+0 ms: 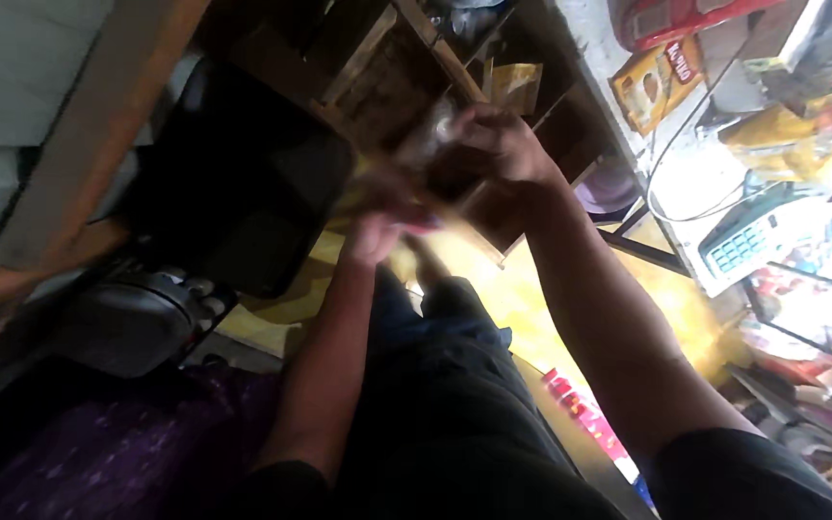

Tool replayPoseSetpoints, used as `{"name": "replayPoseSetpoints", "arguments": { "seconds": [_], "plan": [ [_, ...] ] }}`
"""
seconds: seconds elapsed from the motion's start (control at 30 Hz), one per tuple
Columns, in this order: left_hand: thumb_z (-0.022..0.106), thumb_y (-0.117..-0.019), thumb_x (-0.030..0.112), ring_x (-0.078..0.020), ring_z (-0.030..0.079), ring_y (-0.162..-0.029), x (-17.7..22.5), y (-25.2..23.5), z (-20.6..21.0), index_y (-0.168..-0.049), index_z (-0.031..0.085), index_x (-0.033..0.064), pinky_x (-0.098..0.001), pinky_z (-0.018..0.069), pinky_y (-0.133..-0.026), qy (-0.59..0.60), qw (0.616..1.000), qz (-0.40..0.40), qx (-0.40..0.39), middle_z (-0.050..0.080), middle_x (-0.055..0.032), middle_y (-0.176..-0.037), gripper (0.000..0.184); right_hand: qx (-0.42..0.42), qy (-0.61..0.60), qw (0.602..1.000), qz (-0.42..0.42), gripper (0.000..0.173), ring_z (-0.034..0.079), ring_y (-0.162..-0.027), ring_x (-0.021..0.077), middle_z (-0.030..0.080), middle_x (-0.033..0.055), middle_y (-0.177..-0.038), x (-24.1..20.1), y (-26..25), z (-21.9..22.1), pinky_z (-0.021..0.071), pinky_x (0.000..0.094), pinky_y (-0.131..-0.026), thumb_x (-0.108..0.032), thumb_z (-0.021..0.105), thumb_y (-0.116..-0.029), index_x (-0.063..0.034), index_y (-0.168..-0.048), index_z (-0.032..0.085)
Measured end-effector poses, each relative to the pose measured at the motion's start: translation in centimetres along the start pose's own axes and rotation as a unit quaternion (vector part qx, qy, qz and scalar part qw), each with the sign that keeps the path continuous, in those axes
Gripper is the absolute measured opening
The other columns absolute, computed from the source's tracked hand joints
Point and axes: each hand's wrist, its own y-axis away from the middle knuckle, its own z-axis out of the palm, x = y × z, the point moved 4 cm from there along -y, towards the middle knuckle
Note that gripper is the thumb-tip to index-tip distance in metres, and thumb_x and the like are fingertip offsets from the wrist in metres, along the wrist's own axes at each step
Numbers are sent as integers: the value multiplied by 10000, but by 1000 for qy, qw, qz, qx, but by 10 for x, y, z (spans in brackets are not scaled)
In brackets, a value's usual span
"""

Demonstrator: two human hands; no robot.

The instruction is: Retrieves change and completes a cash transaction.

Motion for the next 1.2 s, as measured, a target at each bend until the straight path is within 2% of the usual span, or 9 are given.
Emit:
{"name": "replayPoseSetpoints", "arguments": {
  "seconds": [0.17,0.33,0.4,0.5,0.63,0.8,0.97,1.1,1.2],
  "plan": [
    [667,-953,249,-156,713,-923,-3,2,-8,-1052,699,137,-371,602,-847,11,1000,1,9,737,-39,-980,153,-53,-99,993,-31,174,529,-542,17,614,-78,-666,6,8,1,454,198,-495,-94,566,-975,-171,-825,611],
    [661,-950,243,-148,702,-963,-2,2,-6,-1070,693,152,-384,583,-908,0,1000,3,23,734,-17,-996,154,-37,-131,990,-33,158,658,-772,95,690,-16,-953,13,3,8,566,278,-641,-84,507,-904,-165,-1038,523],
    [636,-950,226,-141,700,-951,-1,2,-4,-1059,676,165,-379,585,-895,-13,999,5,35,729,-8,-981,131,35,17,999,-15,177,624,-708,107,656,19,-890,14,-5,12,561,295,-614,-84,547,-938,-71,-1108,597],
    [634,-933,188,-150,706,-943,-2,3,-1,-1058,673,160,-380,592,-883,-15,998,1,54,733,-19,-981,134,50,392,913,105,363,693,-1071,298,706,161,-1179,13,-18,25,562,535,-942,-297,614,-1016,-76,-1302,655],
    [554,-949,147,-149,707,-939,0,5,3,-1061,674,159,-374,589,-884,-19,998,-1,62,736,-19,-976,164,-40,576,799,170,334,656,-1117,462,677,228,-1218,24,-27,43,519,707,-871,-288,648,-980,-94,-1251,665],
    [515,-965,157,-116,701,-907,-2,4,2,-1018,675,181,-354,585,-868,-34,998,4,61,733,10,-931,170,-3,465,881,82,399,682,-1123,336,704,162,-1214,17,-29,26,537,611,-970,-289,677,-971,-133,-1338,654],
    [703,-904,260,-126,708,-911,-3,4,-1,-1028,692,171,-358,602,-846,-17,999,8,30,732,0,-952,153,38,50,998,5,71,586,-634,58,600,-44,-767,1,-7,0,543,256,-570,-64,520,-945,-113,-986,551],
    [644,-919,203,-131,703,-907,-3,4,1,-1025,690,166,-364,591,-866,-15,999,11,45,732,-5,-942,122,48,171,984,22,260,666,-823,133,672,62,-1004,8,-12,3,599,334,-723,-128,596,-984,-48,-1231,613],
    [505,-947,102,-138,696,-934,-1,7,4,-1046,645,156,-372,579,-896,-20,997,7,74,723,-13,-961,179,34,438,892,105,451,688,-1107,322,698,160,-1227,15,-19,23,551,585,-952,-313,644,-994,-146,-1409,593]
  ]
}}
